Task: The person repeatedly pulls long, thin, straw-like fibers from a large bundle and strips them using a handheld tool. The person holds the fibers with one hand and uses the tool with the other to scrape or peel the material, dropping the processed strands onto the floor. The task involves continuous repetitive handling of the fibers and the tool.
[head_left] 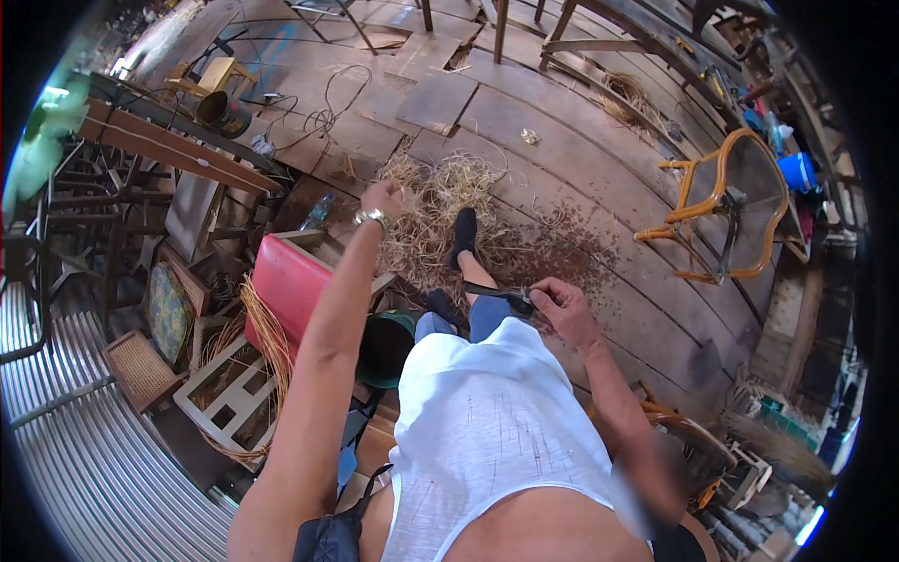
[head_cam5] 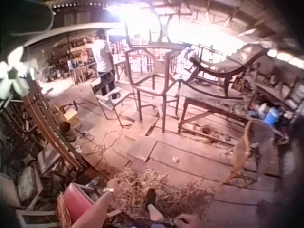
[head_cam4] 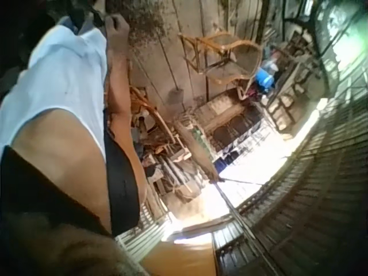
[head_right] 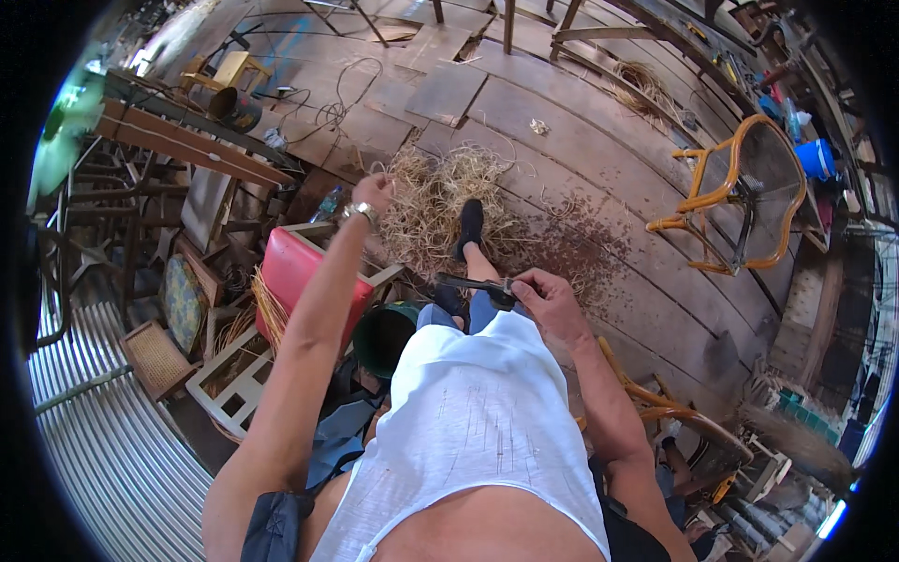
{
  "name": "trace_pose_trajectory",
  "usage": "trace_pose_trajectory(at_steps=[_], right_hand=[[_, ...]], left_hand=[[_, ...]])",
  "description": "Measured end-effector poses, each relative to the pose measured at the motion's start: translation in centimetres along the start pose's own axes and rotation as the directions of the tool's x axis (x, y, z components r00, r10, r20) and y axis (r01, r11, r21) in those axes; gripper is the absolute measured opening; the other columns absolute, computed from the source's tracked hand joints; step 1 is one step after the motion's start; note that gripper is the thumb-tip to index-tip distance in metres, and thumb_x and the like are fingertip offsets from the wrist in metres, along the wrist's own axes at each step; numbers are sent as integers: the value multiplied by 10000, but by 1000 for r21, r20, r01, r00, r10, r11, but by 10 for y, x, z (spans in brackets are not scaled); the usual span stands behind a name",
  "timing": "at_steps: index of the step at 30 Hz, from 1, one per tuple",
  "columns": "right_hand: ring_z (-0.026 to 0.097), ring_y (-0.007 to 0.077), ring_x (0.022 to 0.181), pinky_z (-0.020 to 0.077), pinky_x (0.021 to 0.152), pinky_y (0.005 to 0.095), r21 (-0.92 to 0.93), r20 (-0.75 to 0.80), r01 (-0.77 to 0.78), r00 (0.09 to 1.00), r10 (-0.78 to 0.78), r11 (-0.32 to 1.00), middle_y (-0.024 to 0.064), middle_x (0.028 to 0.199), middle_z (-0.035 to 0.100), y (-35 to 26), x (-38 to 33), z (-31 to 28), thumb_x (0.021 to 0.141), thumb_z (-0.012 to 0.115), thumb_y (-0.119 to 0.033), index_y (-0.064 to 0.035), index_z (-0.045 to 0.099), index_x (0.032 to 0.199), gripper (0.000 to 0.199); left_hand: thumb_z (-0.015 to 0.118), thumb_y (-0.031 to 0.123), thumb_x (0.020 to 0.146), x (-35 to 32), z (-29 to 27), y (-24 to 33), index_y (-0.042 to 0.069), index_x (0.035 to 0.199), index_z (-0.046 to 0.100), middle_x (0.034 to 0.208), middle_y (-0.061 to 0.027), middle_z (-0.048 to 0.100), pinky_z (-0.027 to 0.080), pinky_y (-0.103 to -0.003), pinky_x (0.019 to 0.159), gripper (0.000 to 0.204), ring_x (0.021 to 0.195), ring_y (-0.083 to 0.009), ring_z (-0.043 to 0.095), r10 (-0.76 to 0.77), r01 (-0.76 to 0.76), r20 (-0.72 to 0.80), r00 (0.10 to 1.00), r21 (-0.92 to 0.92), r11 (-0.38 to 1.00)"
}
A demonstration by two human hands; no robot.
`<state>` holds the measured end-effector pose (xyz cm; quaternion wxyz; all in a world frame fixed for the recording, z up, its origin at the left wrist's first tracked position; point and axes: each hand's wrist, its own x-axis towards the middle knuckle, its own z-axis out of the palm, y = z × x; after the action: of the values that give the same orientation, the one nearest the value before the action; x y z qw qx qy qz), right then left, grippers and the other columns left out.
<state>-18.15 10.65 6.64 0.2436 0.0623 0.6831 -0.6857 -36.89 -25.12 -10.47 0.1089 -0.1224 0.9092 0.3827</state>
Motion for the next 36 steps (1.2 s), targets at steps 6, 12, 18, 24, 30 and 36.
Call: trace_pose_trajectory(at_steps=[6,12,18,24,30,36], right_hand=[[462,32,655,385,560,210,-172,22,-1,1000,5,985,-35,707,547,58,20,-32,926,640,-205,-30,603,853,193],[550,214,623,462,608,344,-500,135,182,982,-131,847,135,714,616,49,56,-40,875,673,-210,-10,585,862,219],[548,183,641,467,627,333,-544,253,245,960,-121,803,127,732,620,32,49,-102,895,638,-152,12,565,848,186],[465,52,697,426,612,229,-294,367,62,929,53,954,-14,759,515,68,37,-167,945,565,-56,-33,504,860,107],[454,50,641,389,544,227,-467,541,-16,786,300,884,-18,723,520,54,52,-159,946,609,-167,-29,519,924,166],[455,60,656,394,563,244,-585,590,-1,686,426,811,-16,736,539,53,64,-128,954,598,-242,-24,559,905,227]], left_hand=[[766,350,738,-78,-83,73,73,1364,412,1296,-164,529,435,-437,972,770,1180,-343,524,-10,-9,24,1000,671,741],[780,465,677,-218,-11,147,115,1160,608,1165,-84,625,375,-464,922,621,1046,-307,578,599,-634,210,773,298,713],[756,414,712,-246,104,203,121,1141,596,1030,-86,635,434,-416,811,544,954,-273,623,460,-483,166,872,145,864],[750,341,733,-263,163,232,176,1174,599,990,-69,647,449,-434,780,495,921,-286,635,433,-457,194,880,101,884],[748,284,713,-270,173,211,132,1032,650,912,-82,661,480,-437,779,367,887,-296,642,350,-358,135,927,37,933],[766,260,676,-273,154,183,122,1021,668,921,-108,677,482,-415,808,385,906,-308,642,320,-317,202,926,-46,947]])
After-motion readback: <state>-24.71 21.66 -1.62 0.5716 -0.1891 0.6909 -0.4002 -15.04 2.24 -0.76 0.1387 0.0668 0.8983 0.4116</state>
